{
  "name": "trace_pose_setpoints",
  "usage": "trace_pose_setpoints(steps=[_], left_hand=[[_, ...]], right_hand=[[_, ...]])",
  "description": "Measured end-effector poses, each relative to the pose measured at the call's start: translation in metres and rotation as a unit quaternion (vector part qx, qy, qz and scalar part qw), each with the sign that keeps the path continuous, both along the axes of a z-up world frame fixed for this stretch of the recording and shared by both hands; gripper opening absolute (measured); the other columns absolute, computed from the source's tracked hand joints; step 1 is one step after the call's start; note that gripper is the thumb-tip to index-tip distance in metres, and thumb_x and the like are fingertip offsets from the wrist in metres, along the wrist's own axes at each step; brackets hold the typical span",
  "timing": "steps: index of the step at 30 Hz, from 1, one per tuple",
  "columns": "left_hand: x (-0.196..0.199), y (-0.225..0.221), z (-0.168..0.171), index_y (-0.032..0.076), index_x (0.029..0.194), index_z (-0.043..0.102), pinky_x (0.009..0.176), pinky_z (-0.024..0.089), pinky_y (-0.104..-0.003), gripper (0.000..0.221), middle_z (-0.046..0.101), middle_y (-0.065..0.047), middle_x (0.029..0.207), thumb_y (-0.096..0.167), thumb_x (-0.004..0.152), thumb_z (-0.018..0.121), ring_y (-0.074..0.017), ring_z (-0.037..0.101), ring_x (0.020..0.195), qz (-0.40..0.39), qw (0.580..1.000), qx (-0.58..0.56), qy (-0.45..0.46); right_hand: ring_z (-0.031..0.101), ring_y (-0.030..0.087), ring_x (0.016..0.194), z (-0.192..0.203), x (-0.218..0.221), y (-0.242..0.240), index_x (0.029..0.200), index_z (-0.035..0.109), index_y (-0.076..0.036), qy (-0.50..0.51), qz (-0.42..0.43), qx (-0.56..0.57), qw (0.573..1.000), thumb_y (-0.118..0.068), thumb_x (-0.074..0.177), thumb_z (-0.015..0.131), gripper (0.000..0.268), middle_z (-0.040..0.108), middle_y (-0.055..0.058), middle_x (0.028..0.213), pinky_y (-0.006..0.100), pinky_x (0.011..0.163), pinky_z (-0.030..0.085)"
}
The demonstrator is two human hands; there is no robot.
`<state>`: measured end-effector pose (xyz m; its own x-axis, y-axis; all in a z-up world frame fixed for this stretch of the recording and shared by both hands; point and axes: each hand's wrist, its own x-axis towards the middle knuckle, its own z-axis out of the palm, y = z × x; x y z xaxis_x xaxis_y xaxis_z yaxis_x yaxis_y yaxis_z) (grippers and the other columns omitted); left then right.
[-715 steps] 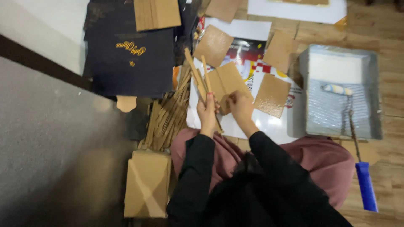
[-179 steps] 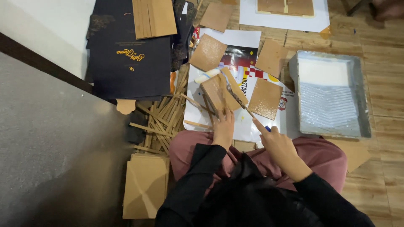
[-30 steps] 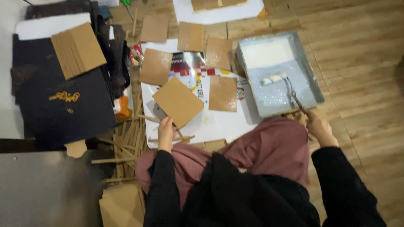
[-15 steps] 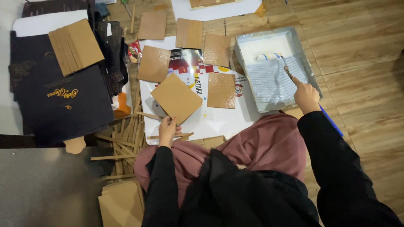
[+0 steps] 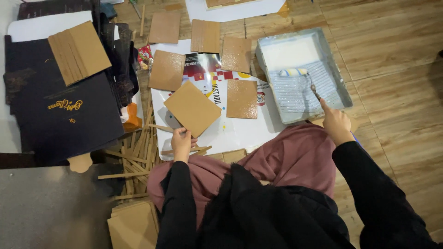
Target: Applying white adhesive to small cardboard squares using a paint roller and tray while sitting on the floor.
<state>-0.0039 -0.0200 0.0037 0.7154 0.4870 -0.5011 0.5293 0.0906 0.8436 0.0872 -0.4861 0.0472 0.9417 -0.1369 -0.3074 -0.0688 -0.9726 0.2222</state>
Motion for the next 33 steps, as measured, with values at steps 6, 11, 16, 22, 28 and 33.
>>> trace_pose_setpoints(steps=[6, 11, 16, 22, 28, 33], left_hand=[[-0.001, 0.006, -0.016, -0.004, 0.111, 0.047, 0.053, 0.058, -0.028, 0.037, 0.059, -0.021, 0.085, 0.000, 0.076, 0.057, -0.0268, 0.066, 0.062, -0.032, 0.999, 0.009, 0.005], [0.001, 0.000, -0.007, -0.005, 0.109, 0.048, 0.052, 0.058, -0.026, 0.040, 0.061, -0.021, 0.079, 0.001, 0.071, 0.061, -0.0255, 0.066, 0.060, -0.028, 0.999, 0.012, 0.010], [-0.003, 0.000, -0.028, -0.001, 0.096, 0.050, 0.041, 0.049, -0.024, 0.028, 0.059, -0.011, 0.063, 0.002, 0.070, 0.061, -0.0158, 0.057, 0.046, -0.012, 1.000, -0.008, -0.025], [-0.004, -0.001, -0.019, 0.001, 0.076, 0.059, 0.040, 0.045, -0.022, 0.010, 0.059, -0.006, 0.055, 0.009, 0.073, 0.061, -0.0129, 0.056, 0.044, -0.048, 0.998, 0.027, 0.024], [-0.012, -0.004, 0.002, 0.002, 0.074, 0.060, 0.044, 0.047, -0.022, 0.010, 0.059, -0.005, 0.056, 0.011, 0.075, 0.061, -0.0122, 0.057, 0.047, -0.054, 0.998, 0.014, 0.026], [-0.011, -0.007, -0.035, 0.007, 0.087, 0.047, 0.065, 0.045, -0.036, 0.052, 0.059, -0.008, 0.075, 0.040, 0.059, 0.076, -0.0282, 0.057, 0.067, -0.090, 0.949, 0.294, -0.064]], right_hand=[[0.065, 0.035, 0.093, 0.000, -0.035, -0.028, 0.143, 0.021, -0.035, 0.026, -0.001, -0.013, 1.000, -0.012, 0.083, 0.050, 0.071, 0.065, 0.018, 0.095, 0.043, 0.078, 0.054], [0.067, 0.031, 0.087, -0.009, -0.057, -0.066, 0.141, 0.019, -0.044, 0.026, 0.018, -0.037, 0.999, -0.017, 0.082, 0.049, 0.072, 0.066, 0.012, 0.089, 0.040, 0.074, 0.057], [0.067, 0.025, 0.056, 0.035, -0.060, -0.074, 0.141, 0.024, -0.039, -0.001, 0.082, -0.140, 0.987, -0.020, 0.083, 0.041, 0.064, 0.065, 0.014, 0.076, 0.035, 0.044, 0.053], [0.063, 0.031, 0.094, 0.122, -0.050, -0.009, 0.135, 0.044, -0.033, 0.007, -0.008, 0.024, 1.000, -0.004, 0.078, 0.044, 0.063, 0.066, 0.008, 0.106, 0.041, 0.073, 0.051], [0.062, 0.032, 0.055, 0.149, -0.065, 0.110, 0.143, 0.026, -0.035, -0.002, 0.111, 0.077, 0.991, -0.021, 0.085, 0.043, 0.062, 0.065, 0.021, 0.073, 0.042, 0.054, 0.045], [0.056, 0.031, 0.050, 0.115, -0.068, 0.155, 0.134, 0.043, -0.028, -0.088, 0.167, 0.301, 0.935, -0.007, 0.084, 0.044, 0.054, 0.062, 0.013, 0.065, 0.043, 0.055, 0.042]])
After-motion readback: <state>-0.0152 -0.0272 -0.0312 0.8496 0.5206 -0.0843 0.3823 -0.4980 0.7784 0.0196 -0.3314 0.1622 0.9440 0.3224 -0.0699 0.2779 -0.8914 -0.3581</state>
